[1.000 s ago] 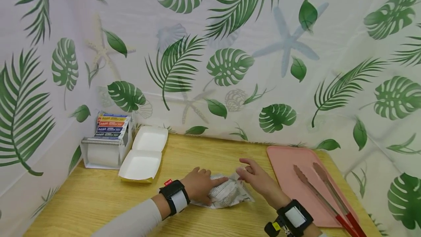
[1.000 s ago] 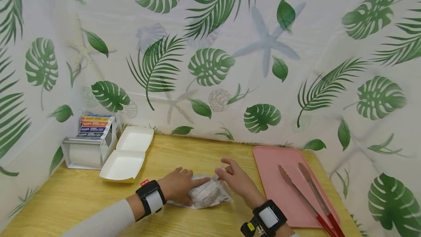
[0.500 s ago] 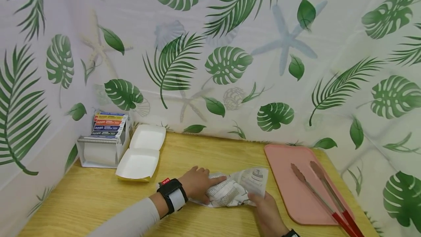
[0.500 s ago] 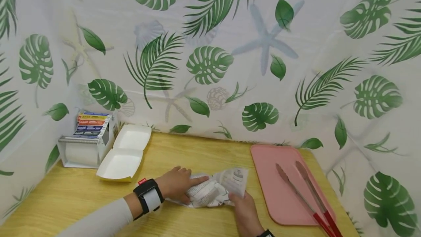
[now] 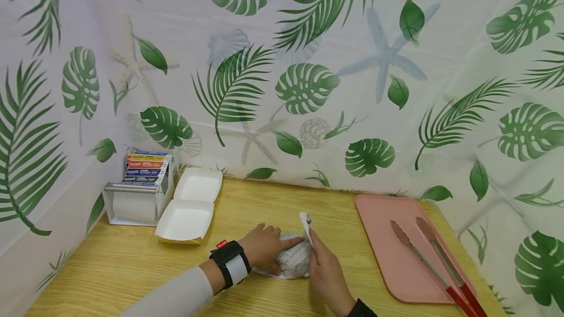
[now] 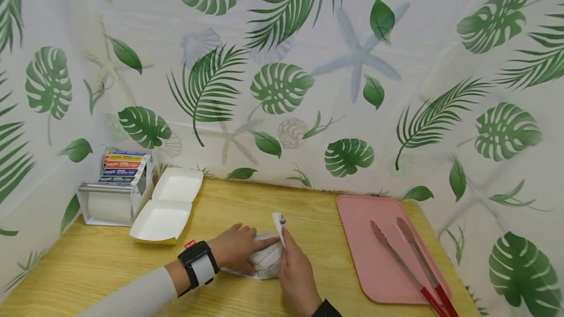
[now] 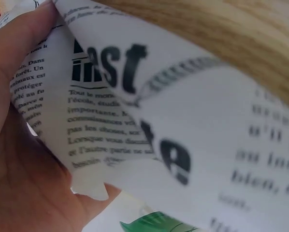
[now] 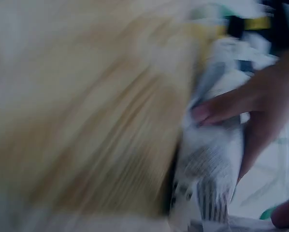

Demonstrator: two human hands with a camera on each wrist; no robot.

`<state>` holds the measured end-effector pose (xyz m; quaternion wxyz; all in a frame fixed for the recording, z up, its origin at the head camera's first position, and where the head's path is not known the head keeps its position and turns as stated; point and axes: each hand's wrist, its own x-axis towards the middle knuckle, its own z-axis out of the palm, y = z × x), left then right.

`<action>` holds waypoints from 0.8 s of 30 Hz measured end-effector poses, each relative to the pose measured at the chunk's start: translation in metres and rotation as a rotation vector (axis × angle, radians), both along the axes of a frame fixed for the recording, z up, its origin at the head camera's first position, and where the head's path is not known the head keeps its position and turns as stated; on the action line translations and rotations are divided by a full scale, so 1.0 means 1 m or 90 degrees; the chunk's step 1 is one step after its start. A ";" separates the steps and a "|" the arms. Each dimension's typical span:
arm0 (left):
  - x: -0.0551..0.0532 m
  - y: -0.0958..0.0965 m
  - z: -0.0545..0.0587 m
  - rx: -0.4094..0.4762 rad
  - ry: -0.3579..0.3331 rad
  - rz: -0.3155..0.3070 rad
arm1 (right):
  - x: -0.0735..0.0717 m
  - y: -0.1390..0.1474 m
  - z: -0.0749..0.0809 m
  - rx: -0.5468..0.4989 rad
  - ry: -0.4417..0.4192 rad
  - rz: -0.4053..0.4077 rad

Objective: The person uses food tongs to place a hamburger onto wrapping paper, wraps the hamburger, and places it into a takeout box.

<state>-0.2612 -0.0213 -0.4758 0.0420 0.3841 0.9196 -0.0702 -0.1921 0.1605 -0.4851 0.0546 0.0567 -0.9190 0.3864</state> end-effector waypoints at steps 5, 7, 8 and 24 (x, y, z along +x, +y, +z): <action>0.000 -0.003 -0.004 0.022 0.017 -0.008 | 0.003 -0.005 -0.009 0.259 0.130 0.120; 0.000 -0.004 -0.007 0.040 0.025 -0.009 | 0.002 -0.006 -0.011 0.305 0.160 0.133; 0.000 -0.005 -0.008 0.049 0.024 -0.007 | 0.001 -0.006 -0.011 0.316 0.167 0.135; -0.004 -0.014 -0.013 0.083 0.006 -0.019 | -0.018 0.002 -0.004 0.291 0.082 0.251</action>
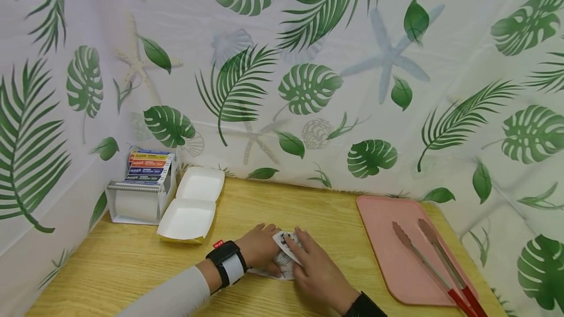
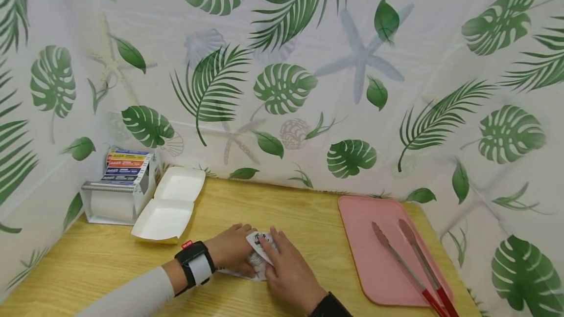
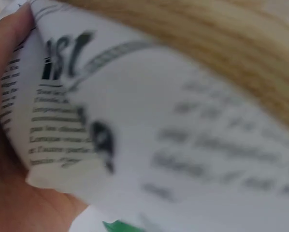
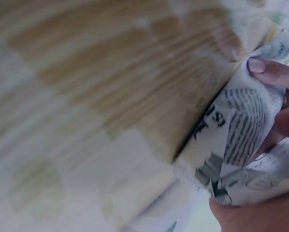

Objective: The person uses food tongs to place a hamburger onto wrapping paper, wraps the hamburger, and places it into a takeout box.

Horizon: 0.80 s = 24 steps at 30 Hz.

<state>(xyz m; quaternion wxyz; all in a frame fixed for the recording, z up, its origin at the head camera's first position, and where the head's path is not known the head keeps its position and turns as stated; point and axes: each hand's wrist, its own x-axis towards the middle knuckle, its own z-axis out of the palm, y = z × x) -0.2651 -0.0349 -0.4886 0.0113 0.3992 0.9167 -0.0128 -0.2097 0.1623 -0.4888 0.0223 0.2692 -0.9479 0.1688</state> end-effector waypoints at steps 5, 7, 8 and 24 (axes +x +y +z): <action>-0.003 -0.010 -0.008 0.015 0.023 -0.022 | -0.002 0.006 0.000 0.049 -0.020 0.057; -0.003 -0.015 -0.012 0.029 0.017 -0.010 | -0.001 0.008 -0.001 0.078 -0.011 0.077; -0.003 -0.018 -0.013 0.037 0.011 -0.003 | -0.001 0.009 -0.001 0.092 -0.003 0.085; 0.016 -0.042 0.012 0.061 -0.102 0.160 | 0.003 0.010 0.000 0.116 -0.022 0.075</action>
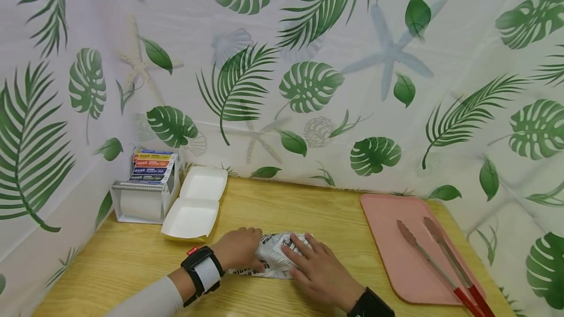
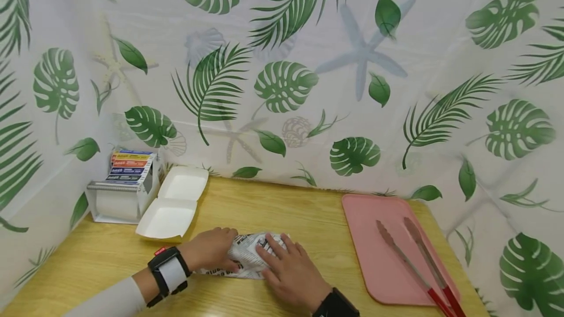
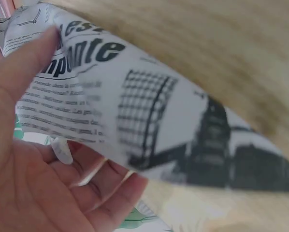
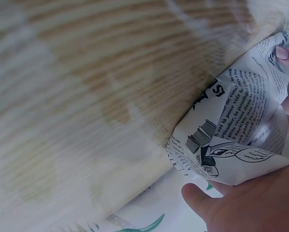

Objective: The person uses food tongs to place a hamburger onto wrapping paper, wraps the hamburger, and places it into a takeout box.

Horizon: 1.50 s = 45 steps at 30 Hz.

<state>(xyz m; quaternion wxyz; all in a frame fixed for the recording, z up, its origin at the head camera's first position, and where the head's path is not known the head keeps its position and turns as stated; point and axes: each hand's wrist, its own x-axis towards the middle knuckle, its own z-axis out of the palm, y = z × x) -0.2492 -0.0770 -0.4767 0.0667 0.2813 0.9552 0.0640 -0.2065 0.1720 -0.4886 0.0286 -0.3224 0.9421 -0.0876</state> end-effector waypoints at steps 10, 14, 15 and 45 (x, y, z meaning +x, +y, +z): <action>0.010 -0.014 0.005 0.027 -0.083 0.064 | -0.001 0.002 0.002 0.005 -0.002 -0.004; 0.012 -0.021 0.003 0.062 -0.112 0.066 | -0.002 0.003 0.002 0.001 -0.010 -0.007; 0.013 -0.023 0.002 0.071 -0.115 0.069 | -0.002 0.003 0.001 0.001 -0.012 -0.006; 0.021 -0.064 -0.006 0.467 -0.377 0.270 | 0.003 0.002 0.001 -0.017 -0.016 0.004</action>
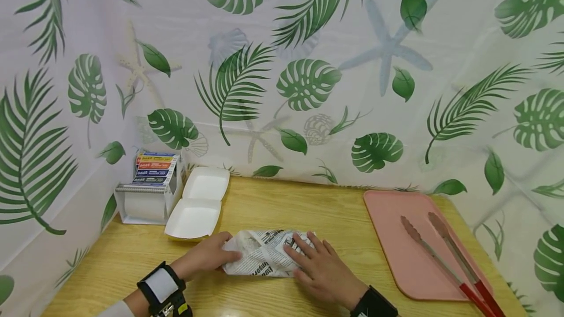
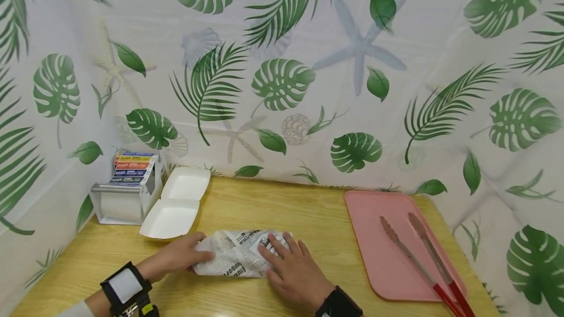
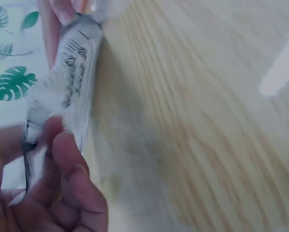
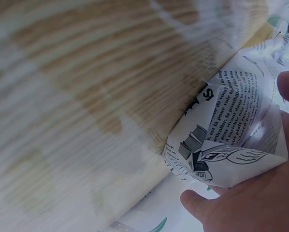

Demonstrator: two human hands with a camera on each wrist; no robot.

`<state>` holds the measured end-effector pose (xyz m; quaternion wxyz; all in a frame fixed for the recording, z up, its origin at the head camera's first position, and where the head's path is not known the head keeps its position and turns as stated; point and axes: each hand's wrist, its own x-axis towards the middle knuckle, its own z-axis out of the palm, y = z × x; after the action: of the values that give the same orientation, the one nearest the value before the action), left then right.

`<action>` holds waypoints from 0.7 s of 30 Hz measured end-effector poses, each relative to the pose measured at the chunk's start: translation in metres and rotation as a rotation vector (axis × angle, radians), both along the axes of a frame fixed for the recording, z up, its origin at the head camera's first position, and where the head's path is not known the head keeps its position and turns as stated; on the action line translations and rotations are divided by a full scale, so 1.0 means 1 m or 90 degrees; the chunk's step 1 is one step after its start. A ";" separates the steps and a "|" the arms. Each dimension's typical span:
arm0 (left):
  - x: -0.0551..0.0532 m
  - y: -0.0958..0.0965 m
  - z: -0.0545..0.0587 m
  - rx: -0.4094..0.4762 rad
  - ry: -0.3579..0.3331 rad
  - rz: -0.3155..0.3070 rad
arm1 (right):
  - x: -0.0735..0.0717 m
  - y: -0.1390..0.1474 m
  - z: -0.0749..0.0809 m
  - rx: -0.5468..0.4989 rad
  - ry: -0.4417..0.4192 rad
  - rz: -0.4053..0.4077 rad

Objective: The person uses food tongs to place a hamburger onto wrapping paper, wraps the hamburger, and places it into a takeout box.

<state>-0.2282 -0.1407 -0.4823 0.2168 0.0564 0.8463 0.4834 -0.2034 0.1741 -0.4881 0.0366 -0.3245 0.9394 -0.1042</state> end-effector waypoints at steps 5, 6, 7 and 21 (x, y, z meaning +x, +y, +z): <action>-0.003 0.012 0.010 0.054 0.035 0.004 | 0.002 0.002 -0.003 -0.009 0.006 0.000; -0.004 0.015 0.013 0.057 0.043 0.001 | 0.002 0.002 -0.003 -0.009 0.007 -0.001; -0.005 0.018 0.016 0.062 0.048 -0.006 | 0.003 0.002 -0.004 -0.008 0.007 -0.002; -0.011 0.048 0.026 0.335 -0.035 -0.082 | 0.004 0.002 -0.009 0.013 0.018 -0.011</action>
<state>-0.2393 -0.0925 -0.4558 0.2477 0.1512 0.6799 0.6734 -0.1997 0.1758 -0.4973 0.0257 -0.3172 0.9437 -0.0907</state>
